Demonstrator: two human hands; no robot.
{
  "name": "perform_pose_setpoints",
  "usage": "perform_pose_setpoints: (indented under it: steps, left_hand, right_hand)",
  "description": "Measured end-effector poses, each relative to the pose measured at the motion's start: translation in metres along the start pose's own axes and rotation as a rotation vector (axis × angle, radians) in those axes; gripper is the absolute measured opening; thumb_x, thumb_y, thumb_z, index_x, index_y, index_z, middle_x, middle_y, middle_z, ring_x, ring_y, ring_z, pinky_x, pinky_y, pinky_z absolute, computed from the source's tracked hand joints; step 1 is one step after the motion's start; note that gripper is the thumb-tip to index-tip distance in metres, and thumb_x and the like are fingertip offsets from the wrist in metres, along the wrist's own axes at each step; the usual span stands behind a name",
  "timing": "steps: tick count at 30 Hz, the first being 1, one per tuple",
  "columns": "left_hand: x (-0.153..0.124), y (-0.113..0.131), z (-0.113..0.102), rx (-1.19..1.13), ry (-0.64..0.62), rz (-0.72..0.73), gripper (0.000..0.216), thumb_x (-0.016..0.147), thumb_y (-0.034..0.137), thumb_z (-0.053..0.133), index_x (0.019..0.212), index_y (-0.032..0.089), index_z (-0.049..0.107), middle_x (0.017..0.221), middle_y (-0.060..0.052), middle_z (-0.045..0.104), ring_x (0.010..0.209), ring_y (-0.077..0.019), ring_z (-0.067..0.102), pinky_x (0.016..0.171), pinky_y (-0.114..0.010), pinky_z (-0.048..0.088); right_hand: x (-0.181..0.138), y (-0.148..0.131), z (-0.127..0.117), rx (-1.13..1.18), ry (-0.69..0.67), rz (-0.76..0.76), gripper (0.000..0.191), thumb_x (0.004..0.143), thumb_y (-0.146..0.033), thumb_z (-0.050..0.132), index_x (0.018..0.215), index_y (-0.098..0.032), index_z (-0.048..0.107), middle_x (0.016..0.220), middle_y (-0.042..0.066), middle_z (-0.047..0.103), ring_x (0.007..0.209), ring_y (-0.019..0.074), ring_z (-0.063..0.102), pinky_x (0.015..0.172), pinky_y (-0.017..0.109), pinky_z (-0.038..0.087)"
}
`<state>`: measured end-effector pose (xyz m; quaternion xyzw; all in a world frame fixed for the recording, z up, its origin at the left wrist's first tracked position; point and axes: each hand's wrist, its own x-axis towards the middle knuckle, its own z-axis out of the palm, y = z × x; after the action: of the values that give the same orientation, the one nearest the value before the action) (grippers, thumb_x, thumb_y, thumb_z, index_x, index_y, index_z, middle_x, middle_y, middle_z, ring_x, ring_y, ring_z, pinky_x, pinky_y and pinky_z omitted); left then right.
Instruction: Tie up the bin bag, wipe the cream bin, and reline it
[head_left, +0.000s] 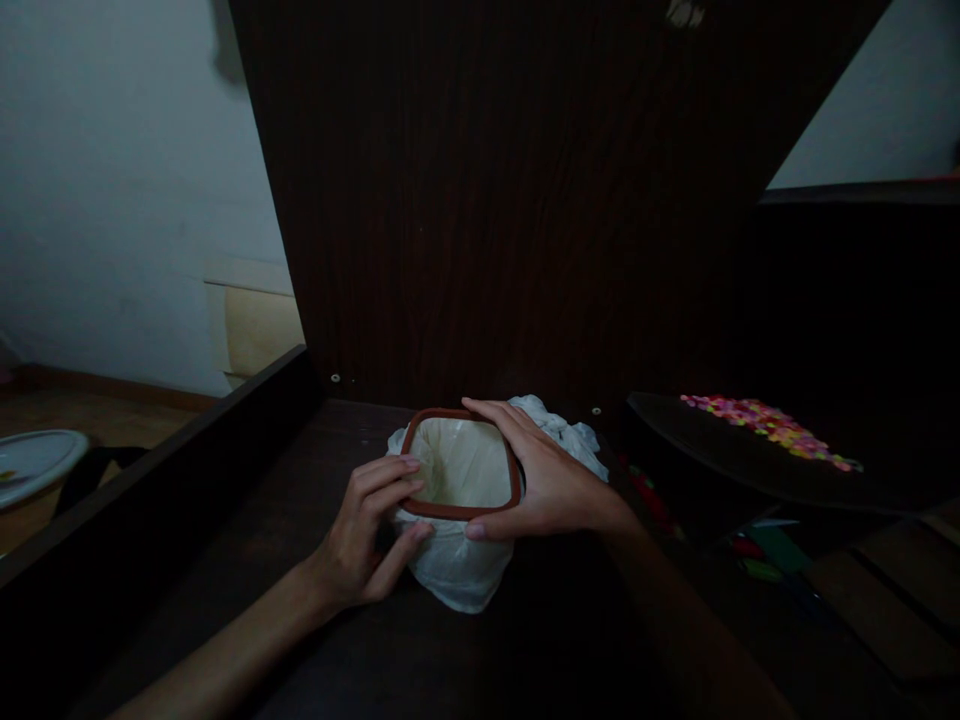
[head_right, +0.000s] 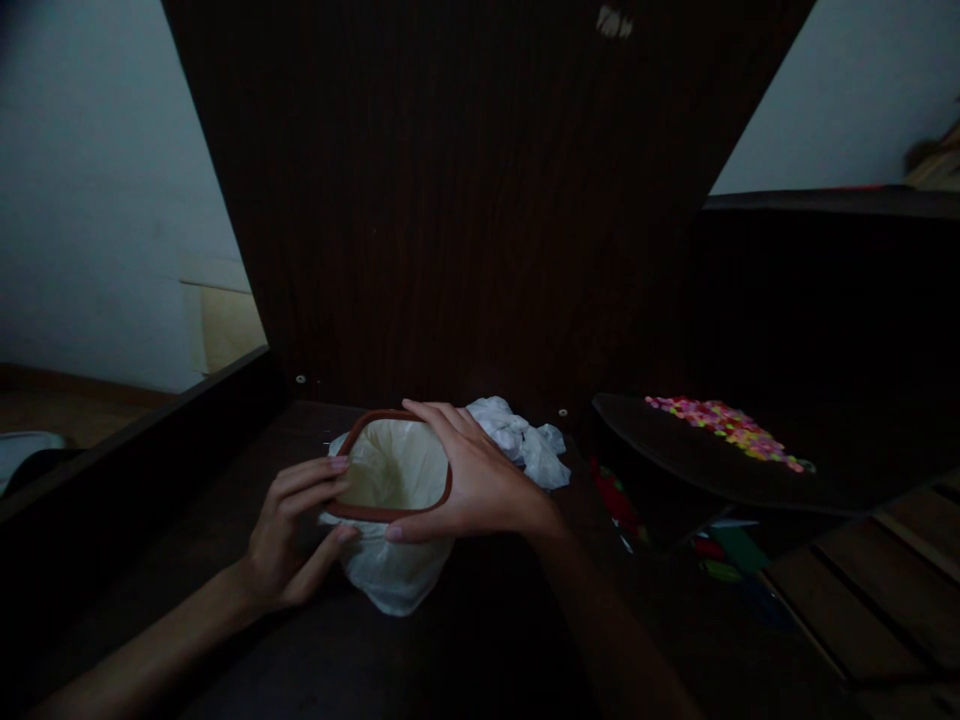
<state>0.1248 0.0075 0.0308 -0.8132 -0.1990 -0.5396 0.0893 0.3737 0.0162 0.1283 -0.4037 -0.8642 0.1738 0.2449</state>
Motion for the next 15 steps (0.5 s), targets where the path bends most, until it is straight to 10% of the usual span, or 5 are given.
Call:
perform_pose_setpoints:
  steps: [6, 15]
  left_hand:
    - [-0.006, -0.006, 0.002, -0.023, 0.121, -0.23, 0.097, 0.068, 0.038, 0.088, 0.151, 0.018, 0.041, 0.139, -0.017, 0.053, 0.126, -0.0347, 0.055, 0.099, -0.049, 0.055]
    - [-0.017, -0.011, 0.022, -0.463, -0.206, -0.578, 0.134, 0.069, 0.055, 0.088, 0.164, 0.019, 0.0, 0.154, -0.028, 0.044, 0.143, -0.0444, 0.048, 0.113, -0.069, 0.041]
  right_hand:
    - [-0.001, -0.001, -0.002, -0.072, -0.089, 0.092, 0.137, 0.052, -0.07, 0.088, 0.162, -0.017, 0.026, 0.162, 0.02, 0.036, 0.147, 0.0391, 0.036, 0.121, 0.058, 0.029]
    - [-0.002, -0.005, -0.001, -0.077, -0.08, 0.096, 0.135, 0.052, -0.068, 0.088, 0.16, -0.015, 0.029, 0.156, 0.021, 0.042, 0.143, 0.0401, 0.037, 0.119, 0.06, 0.03]
